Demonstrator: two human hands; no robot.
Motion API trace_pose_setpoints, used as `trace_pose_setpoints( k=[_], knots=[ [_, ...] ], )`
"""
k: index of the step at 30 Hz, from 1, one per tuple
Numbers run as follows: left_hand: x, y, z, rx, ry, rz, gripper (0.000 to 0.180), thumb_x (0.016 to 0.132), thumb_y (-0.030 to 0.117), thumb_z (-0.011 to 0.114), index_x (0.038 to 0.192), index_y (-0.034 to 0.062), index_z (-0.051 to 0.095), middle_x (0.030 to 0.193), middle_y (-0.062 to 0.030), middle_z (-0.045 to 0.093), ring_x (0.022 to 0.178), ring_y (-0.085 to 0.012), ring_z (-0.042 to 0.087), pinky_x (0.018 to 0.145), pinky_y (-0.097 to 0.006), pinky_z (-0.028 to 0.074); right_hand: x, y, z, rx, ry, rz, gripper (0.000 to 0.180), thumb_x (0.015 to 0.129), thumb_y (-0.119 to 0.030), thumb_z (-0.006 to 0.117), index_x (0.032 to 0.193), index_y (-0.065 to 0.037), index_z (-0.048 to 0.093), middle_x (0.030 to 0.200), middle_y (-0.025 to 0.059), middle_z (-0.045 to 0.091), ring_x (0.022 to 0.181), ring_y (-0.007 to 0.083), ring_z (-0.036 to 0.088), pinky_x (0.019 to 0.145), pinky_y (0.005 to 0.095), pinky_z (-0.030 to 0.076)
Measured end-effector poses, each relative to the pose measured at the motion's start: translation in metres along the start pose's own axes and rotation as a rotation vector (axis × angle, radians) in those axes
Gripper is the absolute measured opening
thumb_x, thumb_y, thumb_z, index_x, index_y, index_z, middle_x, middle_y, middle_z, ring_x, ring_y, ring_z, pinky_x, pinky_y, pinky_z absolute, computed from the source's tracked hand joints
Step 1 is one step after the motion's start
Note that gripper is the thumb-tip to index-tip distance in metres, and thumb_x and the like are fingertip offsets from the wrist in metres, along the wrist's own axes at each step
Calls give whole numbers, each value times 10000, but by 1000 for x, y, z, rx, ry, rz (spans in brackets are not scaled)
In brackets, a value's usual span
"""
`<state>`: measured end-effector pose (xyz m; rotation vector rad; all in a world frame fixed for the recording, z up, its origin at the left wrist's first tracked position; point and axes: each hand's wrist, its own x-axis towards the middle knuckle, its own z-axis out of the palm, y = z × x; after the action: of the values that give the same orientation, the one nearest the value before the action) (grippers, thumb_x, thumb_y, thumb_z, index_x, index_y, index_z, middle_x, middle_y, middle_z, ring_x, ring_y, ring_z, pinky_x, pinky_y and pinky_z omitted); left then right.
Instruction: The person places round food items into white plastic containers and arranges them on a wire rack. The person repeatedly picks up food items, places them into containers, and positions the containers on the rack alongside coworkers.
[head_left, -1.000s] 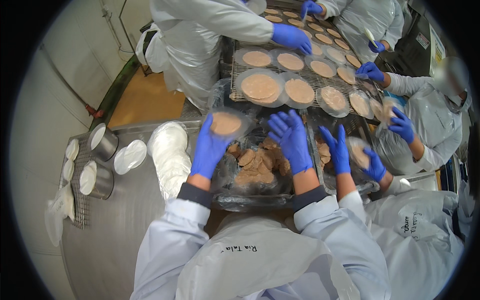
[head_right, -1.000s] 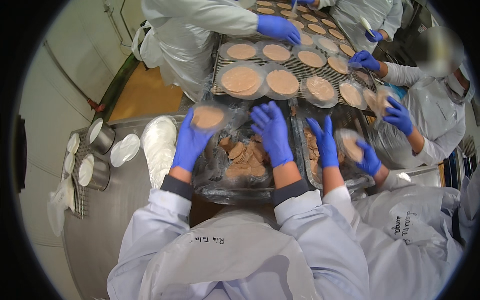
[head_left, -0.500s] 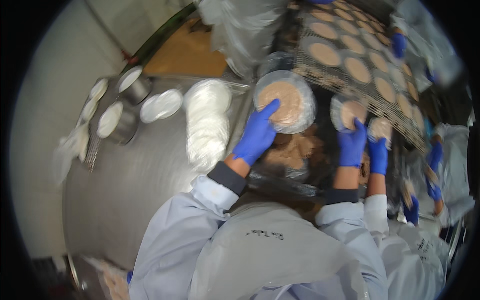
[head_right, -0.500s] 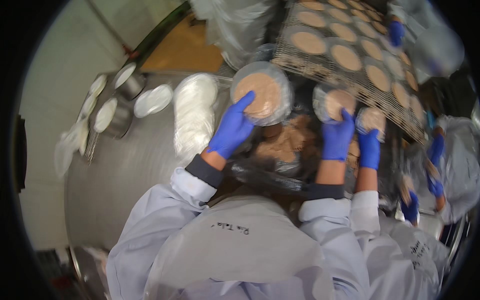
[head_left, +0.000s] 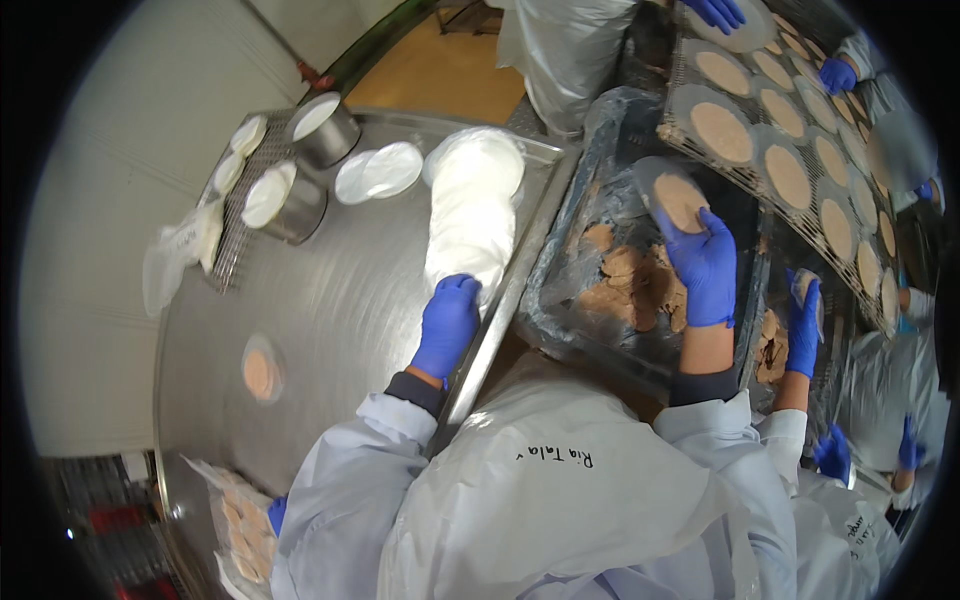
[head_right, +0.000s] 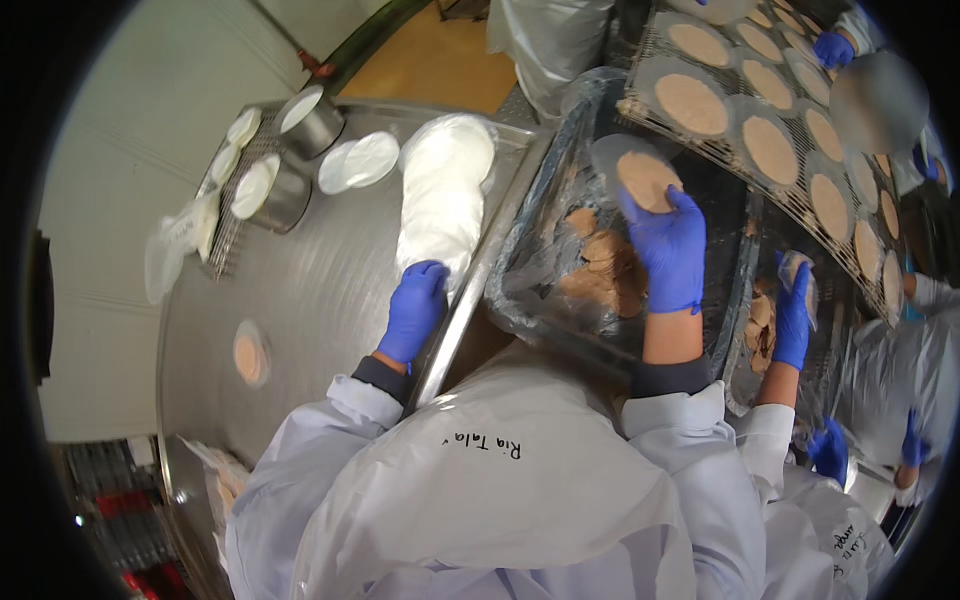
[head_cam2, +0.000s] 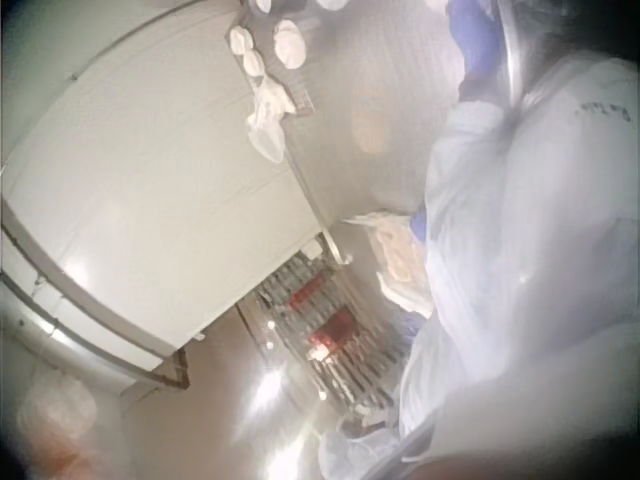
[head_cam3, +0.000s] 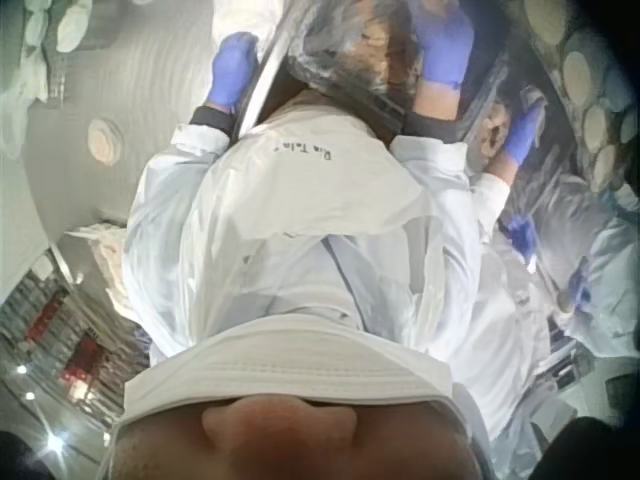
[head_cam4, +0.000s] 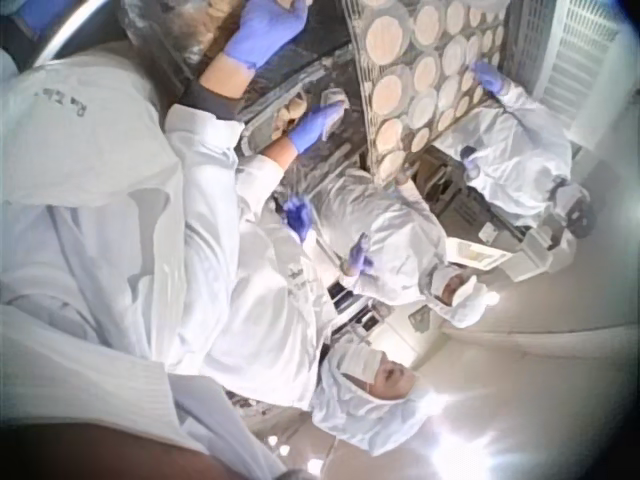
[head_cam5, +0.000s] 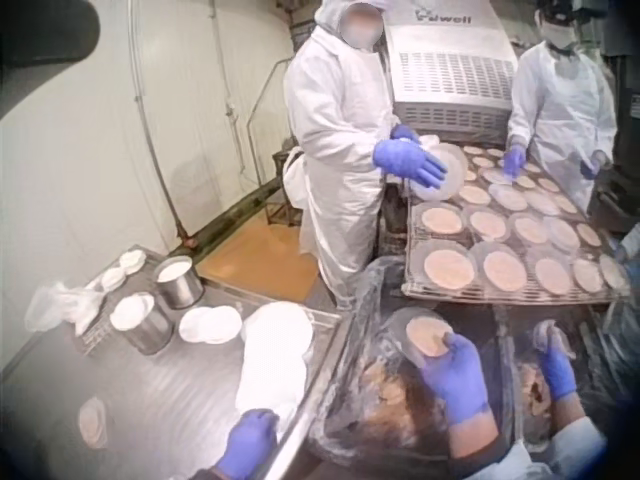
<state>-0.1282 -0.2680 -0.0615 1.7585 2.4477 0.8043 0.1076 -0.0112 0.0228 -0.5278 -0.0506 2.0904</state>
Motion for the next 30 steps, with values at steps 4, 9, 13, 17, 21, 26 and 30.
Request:
trace_pose_setpoints(
  k=[4,9,13,17,21,26,30],
  knots=[
    [33,-15,9,-554,-100,-274,163,855,161,517,963,45,559,983,-74,590,913,-202,569,751,-318,462,-22,-11,-11,-24,-78,-19,429,847,-177,419,1234,4,371,1273,201,402,1194,360,379,972,509,338],
    [163,121,23,-1692,-172,-343,202,871,134,489,1053,53,523,995,-69,570,883,-132,560,757,-258,469,-36,-58,12,-37,-249,-333,507,847,-312,491,1254,-36,365,1277,179,401,1177,328,399,964,470,348],
    [213,190,86,-1518,-255,127,289,866,139,503,1125,10,494,1159,-128,526,1070,-223,512,870,-330,445,-15,-88,18,57,-74,-319,441,878,-187,419,1274,-21,320,1295,178,375,1185,333,387,988,524,307],
    [189,220,54,-1808,-342,87,387,861,145,526,1213,13,431,1205,-146,498,1121,-273,479,918,-382,422,-21,-85,-23,-33,15,-378,420,871,-127,392,1271,-16,329,1306,179,369,1191,344,385,994,533,300],
    [178,209,0,-2615,-748,-403,454,872,141,514,1278,22,352,1260,-162,445,1147,-309,454,965,-434,387,-51,-81,-49,73,171,-332,410,864,-97,408,1261,-11,346,1296,177,385,1185,340,395,990,533,309],
    [169,171,-30,-2220,-327,-507,446,878,134,494,1278,9,342,1299,-174,393,1184,-330,403,987,-460,356,-94,-97,71,-133,-254,-614,411,850,-68,469,1238,15,364,1295,186,394,1173,337,410,971,514,355],
    [163,144,-9,-2244,-268,-564,450,885,163,484,1279,3,337,1298,-180,392,1195,-335,388,989,-505,333,-42,-121,87,-288,-257,-821,381,864,-85,458,1213,35,368,1234,159,444,1121,316,453,955,482,375]
  ],
)
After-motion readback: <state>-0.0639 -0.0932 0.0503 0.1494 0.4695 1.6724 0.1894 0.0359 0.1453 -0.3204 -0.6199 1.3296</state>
